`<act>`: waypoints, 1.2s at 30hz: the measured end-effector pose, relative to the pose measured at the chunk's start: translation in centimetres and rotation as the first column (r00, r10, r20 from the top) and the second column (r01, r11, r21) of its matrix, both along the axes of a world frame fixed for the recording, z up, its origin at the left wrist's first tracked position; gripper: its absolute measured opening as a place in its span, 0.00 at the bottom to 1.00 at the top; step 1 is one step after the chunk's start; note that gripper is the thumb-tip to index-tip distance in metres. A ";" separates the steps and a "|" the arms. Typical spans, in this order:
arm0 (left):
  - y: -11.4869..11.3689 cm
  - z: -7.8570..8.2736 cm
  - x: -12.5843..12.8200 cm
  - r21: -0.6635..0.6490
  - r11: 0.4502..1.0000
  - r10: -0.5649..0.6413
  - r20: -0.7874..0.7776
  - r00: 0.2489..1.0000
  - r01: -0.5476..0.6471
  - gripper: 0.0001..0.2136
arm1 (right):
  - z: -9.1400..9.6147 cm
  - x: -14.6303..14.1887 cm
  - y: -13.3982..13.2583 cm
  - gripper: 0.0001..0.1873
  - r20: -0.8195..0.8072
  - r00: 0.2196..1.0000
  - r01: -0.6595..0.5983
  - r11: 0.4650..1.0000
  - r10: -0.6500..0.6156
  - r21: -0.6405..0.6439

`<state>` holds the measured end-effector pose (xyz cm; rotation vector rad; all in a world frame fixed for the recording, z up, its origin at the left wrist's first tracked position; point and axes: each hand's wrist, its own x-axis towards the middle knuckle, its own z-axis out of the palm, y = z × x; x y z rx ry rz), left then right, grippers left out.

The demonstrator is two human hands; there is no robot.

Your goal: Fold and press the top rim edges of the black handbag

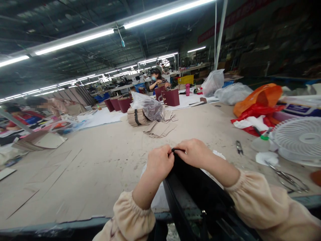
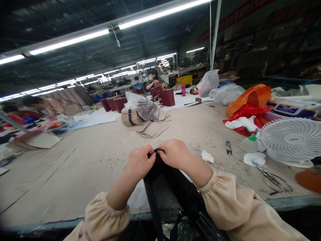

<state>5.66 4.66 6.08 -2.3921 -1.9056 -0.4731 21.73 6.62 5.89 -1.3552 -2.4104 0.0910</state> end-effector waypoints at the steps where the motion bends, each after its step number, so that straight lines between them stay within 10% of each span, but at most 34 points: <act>1: 0.0 0.0 0.0 0.002 1.000 0.001 0.002 1.000 -0.001 0.07 | 0.0 -0.1 0.0 0.15 0.006 1.000 -0.003 1.000 0.003 0.008; 25: 0.2 -1.1 -0.5 0.003 1.000 0.023 0.131 0.991 -0.024 0.07 | 0.6 -2.4 0.0 0.12 0.141 0.990 -0.019 0.985 -0.006 0.173; 36: -0.5 0.2 -0.3 -0.063 0.998 0.019 0.014 1.000 -0.018 0.10 | 1.3 1.1 -0.1 0.23 -0.134 0.990 -0.077 0.977 0.051 -0.197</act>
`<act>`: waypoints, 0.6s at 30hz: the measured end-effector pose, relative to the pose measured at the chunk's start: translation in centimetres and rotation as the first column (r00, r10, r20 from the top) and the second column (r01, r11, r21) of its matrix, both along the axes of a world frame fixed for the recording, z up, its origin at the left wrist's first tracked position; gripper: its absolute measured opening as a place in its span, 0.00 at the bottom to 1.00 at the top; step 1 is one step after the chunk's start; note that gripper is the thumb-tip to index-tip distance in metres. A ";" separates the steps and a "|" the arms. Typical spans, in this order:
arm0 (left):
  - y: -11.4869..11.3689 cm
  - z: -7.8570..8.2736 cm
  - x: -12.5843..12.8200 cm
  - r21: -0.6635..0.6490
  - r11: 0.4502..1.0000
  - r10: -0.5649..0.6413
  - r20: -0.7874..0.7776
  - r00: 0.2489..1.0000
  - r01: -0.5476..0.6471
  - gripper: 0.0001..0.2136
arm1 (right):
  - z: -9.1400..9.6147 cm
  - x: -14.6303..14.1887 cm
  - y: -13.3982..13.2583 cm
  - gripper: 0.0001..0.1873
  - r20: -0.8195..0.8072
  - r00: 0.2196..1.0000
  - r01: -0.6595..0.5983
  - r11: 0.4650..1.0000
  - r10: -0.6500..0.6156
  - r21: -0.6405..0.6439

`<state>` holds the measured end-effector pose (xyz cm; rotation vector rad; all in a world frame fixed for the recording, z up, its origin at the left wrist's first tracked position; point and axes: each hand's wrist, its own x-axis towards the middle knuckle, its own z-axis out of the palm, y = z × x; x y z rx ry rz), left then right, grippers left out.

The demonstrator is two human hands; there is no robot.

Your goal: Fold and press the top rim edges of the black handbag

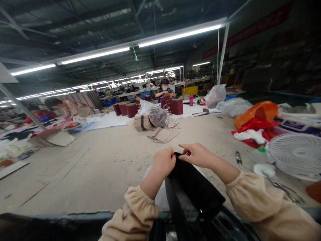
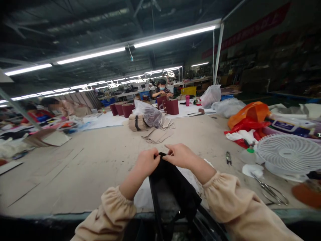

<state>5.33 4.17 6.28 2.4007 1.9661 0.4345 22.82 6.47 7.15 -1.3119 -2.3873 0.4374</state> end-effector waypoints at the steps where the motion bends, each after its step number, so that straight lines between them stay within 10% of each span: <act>1: 0.1 0.0 0.0 0.002 1.000 -0.005 -0.003 1.000 0.005 0.10 | -0.1 0.1 0.0 0.21 0.025 0.999 0.020 1.000 -0.020 0.007; 10: 0.2 -0.1 -0.2 0.058 0.997 -0.043 -0.007 0.999 0.044 0.08 | 0.2 -1.4 -0.8 0.16 0.308 0.932 0.125 0.966 -0.193 0.225; 18: 0.0 -0.1 -0.5 0.034 0.999 -0.045 0.134 0.990 0.041 0.07 | -0.6 -0.8 0.4 0.24 0.051 0.998 0.032 0.999 -0.034 0.040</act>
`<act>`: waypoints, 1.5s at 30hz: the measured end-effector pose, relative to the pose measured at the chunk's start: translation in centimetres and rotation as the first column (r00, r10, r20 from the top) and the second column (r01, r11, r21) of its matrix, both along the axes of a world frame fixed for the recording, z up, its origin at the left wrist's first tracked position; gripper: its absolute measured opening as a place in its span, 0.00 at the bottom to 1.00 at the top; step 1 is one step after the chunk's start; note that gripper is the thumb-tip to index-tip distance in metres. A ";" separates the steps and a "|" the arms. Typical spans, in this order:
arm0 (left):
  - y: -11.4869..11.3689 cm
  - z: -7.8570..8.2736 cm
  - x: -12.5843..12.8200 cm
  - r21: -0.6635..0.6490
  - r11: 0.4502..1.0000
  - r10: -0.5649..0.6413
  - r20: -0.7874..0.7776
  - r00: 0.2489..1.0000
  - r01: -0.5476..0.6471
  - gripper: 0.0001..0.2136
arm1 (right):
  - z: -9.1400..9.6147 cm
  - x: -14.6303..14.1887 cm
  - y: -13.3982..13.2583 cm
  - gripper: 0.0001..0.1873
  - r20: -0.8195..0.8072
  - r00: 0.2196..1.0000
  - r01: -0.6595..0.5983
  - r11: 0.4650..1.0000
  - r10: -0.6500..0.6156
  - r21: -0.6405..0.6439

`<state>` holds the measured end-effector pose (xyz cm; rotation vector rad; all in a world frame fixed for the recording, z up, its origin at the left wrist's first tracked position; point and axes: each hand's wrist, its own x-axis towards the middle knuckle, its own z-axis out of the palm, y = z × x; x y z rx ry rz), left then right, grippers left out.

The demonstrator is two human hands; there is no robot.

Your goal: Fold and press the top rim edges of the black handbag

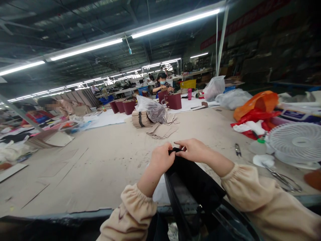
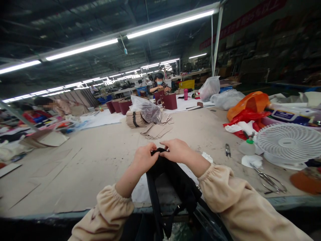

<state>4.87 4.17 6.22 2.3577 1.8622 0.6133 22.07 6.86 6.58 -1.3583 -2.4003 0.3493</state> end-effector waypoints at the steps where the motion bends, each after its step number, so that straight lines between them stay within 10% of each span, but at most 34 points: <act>1: -0.2 0.1 -0.1 -0.014 1.000 0.005 0.034 0.999 -0.005 0.10 | -0.3 -0.1 0.2 0.25 -0.031 0.999 -0.027 0.999 0.028 0.018; 5: -1.2 0.9 -0.7 -0.131 0.991 0.039 -0.017 0.999 -0.041 0.24 | -1.2 -0.5 0.9 0.20 -0.083 0.983 -0.158 0.986 0.163 0.056; 16: -0.9 1.2 -0.2 -0.156 0.984 0.047 -0.246 0.968 -0.088 0.14 | -1.3 -0.5 2.0 0.14 -0.035 0.989 -0.137 0.987 0.140 0.086; 45: -0.3 0.5 -0.6 -0.101 0.991 0.063 -0.212 0.975 -0.087 0.13 | -0.8 -0.5 1.8 0.12 -0.085 0.986 -0.135 0.989 0.140 0.061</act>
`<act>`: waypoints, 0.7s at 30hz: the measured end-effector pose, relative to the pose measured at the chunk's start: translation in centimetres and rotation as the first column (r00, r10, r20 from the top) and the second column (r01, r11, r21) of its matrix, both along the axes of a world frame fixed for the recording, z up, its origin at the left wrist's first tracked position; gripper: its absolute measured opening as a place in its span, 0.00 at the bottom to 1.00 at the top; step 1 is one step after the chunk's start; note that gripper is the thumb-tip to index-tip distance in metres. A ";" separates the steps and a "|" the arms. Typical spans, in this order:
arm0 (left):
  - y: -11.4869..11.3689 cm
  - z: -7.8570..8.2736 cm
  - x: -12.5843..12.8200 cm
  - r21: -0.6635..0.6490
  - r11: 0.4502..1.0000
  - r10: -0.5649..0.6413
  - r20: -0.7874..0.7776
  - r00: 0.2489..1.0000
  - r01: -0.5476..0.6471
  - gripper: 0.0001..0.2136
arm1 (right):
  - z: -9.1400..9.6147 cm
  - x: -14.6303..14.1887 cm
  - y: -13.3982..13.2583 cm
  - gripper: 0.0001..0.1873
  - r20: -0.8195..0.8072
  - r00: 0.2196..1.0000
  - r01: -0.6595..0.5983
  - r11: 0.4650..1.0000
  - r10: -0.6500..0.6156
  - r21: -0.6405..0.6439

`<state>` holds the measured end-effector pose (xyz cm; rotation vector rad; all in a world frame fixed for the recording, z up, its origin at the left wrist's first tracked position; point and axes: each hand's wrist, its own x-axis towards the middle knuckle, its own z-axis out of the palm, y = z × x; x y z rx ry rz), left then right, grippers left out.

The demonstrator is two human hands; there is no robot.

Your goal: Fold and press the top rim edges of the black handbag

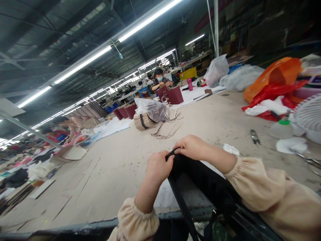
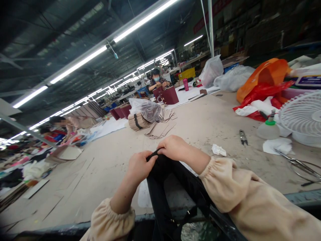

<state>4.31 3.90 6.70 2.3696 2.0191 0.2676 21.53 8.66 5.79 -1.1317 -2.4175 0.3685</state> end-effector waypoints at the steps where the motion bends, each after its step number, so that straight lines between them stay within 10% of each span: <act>1: 0.0 -0.1 0.0 0.005 1.000 -0.005 0.006 1.000 0.005 0.13 | 0.0 0.0 0.0 0.12 0.003 1.000 0.000 1.000 0.000 -0.003; 21: 0.0 -0.2 -0.1 0.076 0.997 -0.035 0.040 0.999 0.032 0.15 | -0.5 0.1 0.4 0.13 -0.006 1.000 -0.006 1.000 0.006 0.004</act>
